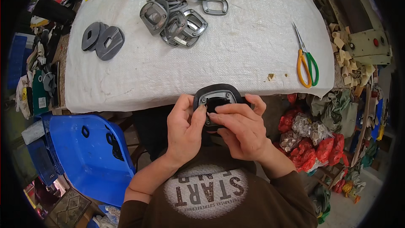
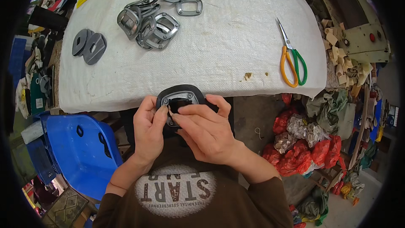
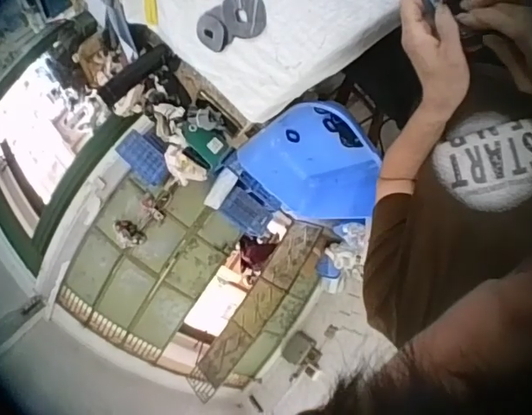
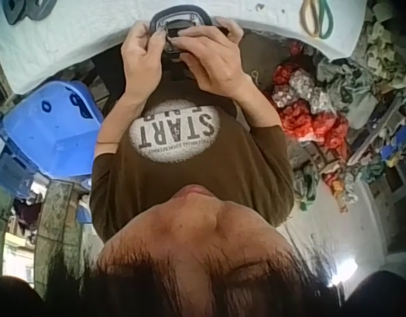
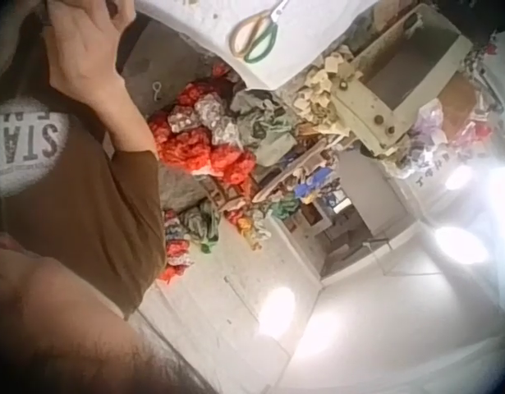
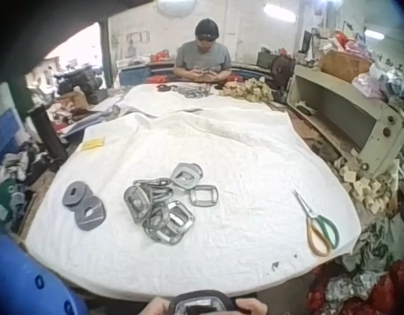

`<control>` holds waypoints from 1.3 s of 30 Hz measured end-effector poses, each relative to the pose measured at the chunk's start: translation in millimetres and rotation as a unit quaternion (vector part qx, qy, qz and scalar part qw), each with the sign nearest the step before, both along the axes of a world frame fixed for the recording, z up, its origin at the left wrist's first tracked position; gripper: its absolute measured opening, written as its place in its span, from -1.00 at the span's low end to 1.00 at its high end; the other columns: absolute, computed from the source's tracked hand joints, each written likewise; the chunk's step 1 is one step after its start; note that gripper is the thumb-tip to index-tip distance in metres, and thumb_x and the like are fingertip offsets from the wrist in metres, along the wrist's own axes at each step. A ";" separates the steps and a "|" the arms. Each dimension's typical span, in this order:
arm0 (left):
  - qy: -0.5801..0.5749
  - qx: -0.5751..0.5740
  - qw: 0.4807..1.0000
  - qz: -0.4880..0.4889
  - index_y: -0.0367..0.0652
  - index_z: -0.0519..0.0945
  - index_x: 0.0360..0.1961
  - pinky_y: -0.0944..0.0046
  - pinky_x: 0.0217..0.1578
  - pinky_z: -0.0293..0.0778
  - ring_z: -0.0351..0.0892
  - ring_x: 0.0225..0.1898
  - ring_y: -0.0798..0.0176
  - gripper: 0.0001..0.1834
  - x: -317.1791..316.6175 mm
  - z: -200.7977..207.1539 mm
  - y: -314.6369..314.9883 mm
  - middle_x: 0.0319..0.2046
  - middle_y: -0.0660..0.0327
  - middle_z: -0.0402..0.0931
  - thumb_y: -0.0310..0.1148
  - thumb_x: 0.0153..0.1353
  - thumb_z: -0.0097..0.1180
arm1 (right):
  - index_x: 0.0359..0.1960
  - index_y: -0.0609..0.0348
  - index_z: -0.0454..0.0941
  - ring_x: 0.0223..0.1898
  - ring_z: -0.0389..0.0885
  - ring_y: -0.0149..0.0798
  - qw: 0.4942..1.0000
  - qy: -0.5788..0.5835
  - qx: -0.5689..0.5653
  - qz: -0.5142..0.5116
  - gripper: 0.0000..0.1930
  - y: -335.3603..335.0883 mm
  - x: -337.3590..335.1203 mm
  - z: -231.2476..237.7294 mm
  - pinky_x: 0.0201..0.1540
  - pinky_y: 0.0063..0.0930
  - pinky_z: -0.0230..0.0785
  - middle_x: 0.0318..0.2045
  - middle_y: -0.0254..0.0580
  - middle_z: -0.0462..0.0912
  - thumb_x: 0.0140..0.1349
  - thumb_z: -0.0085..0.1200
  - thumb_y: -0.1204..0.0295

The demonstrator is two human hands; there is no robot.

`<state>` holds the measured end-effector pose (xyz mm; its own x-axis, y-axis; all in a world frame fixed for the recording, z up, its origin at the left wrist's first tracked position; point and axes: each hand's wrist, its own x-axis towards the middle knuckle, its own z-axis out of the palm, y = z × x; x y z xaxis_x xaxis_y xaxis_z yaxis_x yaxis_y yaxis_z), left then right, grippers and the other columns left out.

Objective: Manually fitting foam padding into metal frame rings as part of a shoe assembly process.

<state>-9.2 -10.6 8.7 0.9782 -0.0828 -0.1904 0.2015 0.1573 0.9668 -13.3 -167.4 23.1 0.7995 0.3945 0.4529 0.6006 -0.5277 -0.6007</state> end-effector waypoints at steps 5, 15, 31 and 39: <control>0.056 -0.065 0.995 0.052 -0.29 0.39 -0.37 0.55 -0.45 0.30 0.35 -0.46 0.58 -0.92 3.8 0.5 2.5 -0.50 0.32 0.42 -0.50 0.23 -0.11 | -0.36 0.09 0.52 -0.19 0.58 -0.30 0.990 -0.114 -0.065 0.058 -0.81 -0.9 -1.9 -9.0 0.15 -0.15 -0.14 -0.26 -0.35 0.65 -0.10 0.11 0.51; 0.062 -0.054 0.996 0.032 -0.31 0.38 -0.36 0.53 -0.43 0.32 0.40 -0.45 0.56 -0.90 2.8 0.1 2.1 -0.49 0.27 0.46 -0.49 0.25 -0.11 | -0.42 0.06 0.49 -0.33 0.37 -0.36 0.986 -0.134 -0.069 0.071 -0.82 -11.4 2.1 -8.6 0.02 -0.10 -0.08 -0.22 -0.40 0.64 -0.15 0.12 0.49; 0.049 -0.038 0.997 0.036 -0.29 0.33 -0.37 0.52 -0.51 0.39 0.44 -0.51 0.51 -0.92 6.1 3.8 4.7 -0.50 0.21 0.48 -0.51 0.26 -0.17 | -0.40 0.00 0.48 -0.33 0.36 -0.36 0.976 -0.170 -0.114 0.069 -0.82 -20.9 10.2 -5.6 -0.02 -0.14 -0.01 -0.24 -0.45 0.65 -0.12 0.09 0.47; 0.052 -0.049 0.996 0.054 -0.27 0.33 -0.37 0.43 -0.58 0.50 0.51 -0.56 0.40 -0.89 7.2 1.0 2.8 -0.49 0.15 0.51 -0.47 0.28 -0.21 | -0.35 0.05 0.48 -0.37 0.35 -0.31 0.996 -0.017 -0.054 0.063 -0.78 -22.7 16.8 6.3 -0.10 -0.29 0.12 -0.29 -0.23 0.58 -0.11 0.09 0.54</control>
